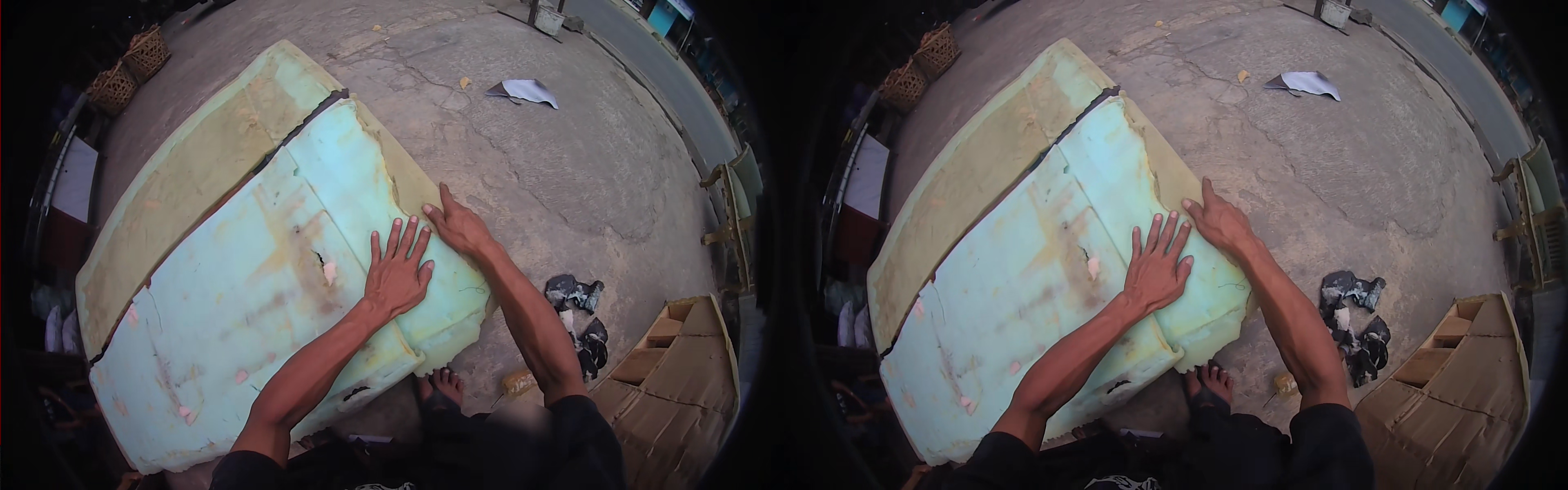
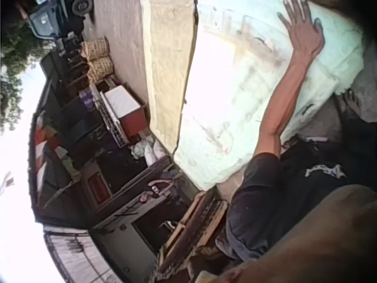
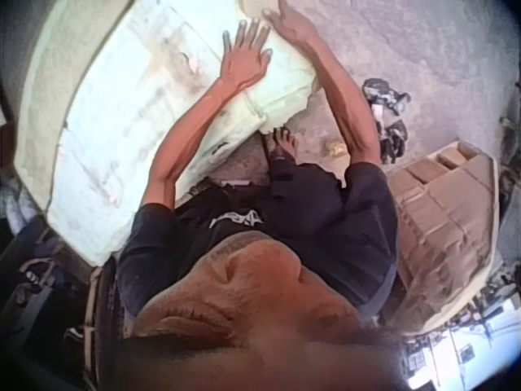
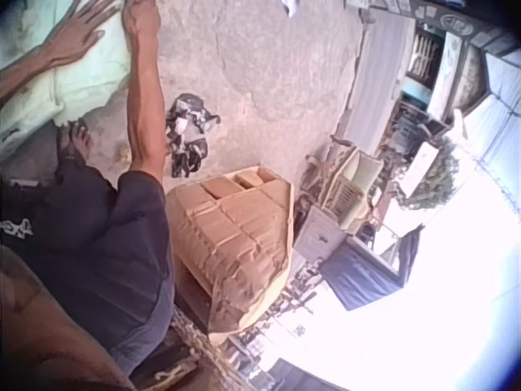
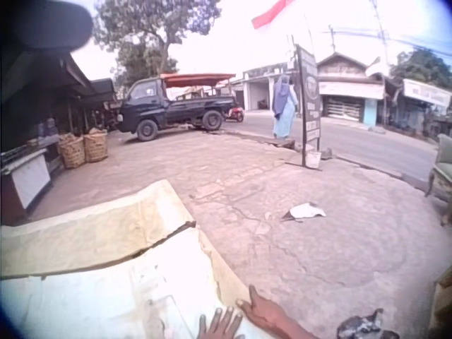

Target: The person repairs a foam cushion by applying adhesive from a plastic bottle onto torn sections and foam padding layers, then pressing the pieces together by hand.

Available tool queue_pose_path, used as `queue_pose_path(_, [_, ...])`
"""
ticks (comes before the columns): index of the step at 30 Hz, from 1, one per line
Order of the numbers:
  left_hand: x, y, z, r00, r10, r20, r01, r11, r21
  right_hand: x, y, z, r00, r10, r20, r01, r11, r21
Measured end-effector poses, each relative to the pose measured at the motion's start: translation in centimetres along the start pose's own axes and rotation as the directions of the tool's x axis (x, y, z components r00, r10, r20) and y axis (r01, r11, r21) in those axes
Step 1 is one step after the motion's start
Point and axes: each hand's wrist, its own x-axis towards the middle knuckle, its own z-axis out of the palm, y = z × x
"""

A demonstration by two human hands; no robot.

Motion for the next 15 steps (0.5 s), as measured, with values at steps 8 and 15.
queue_pose_path(8, [-2.1,2.9,-1.9,0.994,0.061,-0.088,-0.065,0.997,-0.045,-7.5,5.3,-1.9,0.997,-0.015,-0.080,0.039,0.950,0.310])
queue_pose_path(15, [-5.5,8.7,-0.9,0.964,0.265,0.002,-0.264,0.959,-0.099,-11.4,7.7,1.9,0.916,0.189,-0.354,0.061,0.806,0.588])
